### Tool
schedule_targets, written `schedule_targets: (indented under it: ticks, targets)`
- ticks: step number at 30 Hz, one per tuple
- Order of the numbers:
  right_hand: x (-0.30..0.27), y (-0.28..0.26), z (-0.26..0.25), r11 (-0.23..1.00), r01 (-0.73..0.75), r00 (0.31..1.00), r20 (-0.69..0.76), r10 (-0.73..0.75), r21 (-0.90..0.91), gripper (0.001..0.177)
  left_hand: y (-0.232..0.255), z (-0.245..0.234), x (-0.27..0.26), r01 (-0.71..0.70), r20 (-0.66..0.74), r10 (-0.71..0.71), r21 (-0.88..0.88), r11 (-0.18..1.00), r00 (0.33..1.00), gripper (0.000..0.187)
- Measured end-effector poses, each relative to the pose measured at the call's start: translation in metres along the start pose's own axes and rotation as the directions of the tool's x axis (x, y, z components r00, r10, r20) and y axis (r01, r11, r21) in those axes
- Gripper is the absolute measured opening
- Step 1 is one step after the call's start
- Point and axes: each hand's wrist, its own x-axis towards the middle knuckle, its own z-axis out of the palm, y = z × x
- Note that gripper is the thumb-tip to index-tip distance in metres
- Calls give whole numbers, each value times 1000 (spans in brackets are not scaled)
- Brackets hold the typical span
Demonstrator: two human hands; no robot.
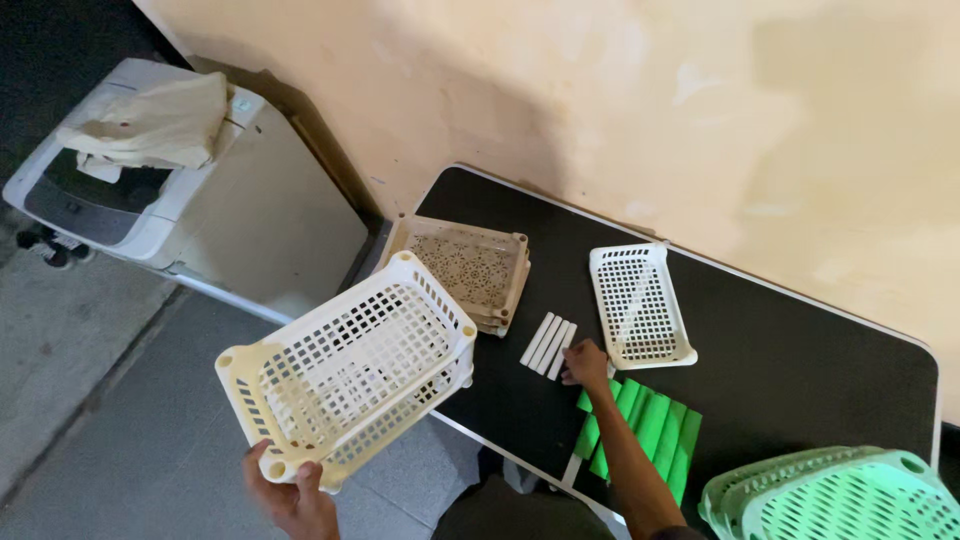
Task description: The person assembles a two-tiered white plastic storage rack by inserting white cylindrical rods into the basket frames and securing them with caps. The person then assembles a green triangular storage rack using green rods and caps, stacking the baskets vertically.
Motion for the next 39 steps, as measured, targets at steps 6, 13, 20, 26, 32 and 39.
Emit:
schedule_targets:
  ticks: [6, 13, 20, 26, 32, 39]
  targets:
    - [-12, 13, 21, 979, 177, 978, -97, -187, -102, 37, -6, -21, -7, -47, 7, 48, -76, 996, 999, 59]
    - [-16, 14, 4, 845, 366, 835, -264, -483, -390, 31, -16, -9, -2, 41, 35, -36, -164, 986, 999, 60]
    - [-61, -92, -111, 631, 766, 479, -543, -690, -127, 16, -3, 91, 40, -54, 224, 126, -300, 952, 966, 61]
    - [-179, -176, -184, 406, 893, 444, -536, -718, 195, 23, 28, 211, 56, -22, 449, 169, -314, 949, 877, 59]
    - [-254, -189, -212, 367, 910, 412, -541, -733, 195, 28, 55, 319, 36, -30, 607, 288, -399, 917, 740, 48]
    - [-269, -172, -223, 392, 894, 445, -522, -728, 216, 28, 100, 372, 15, -93, 737, 321, -334, 938, 594, 50]
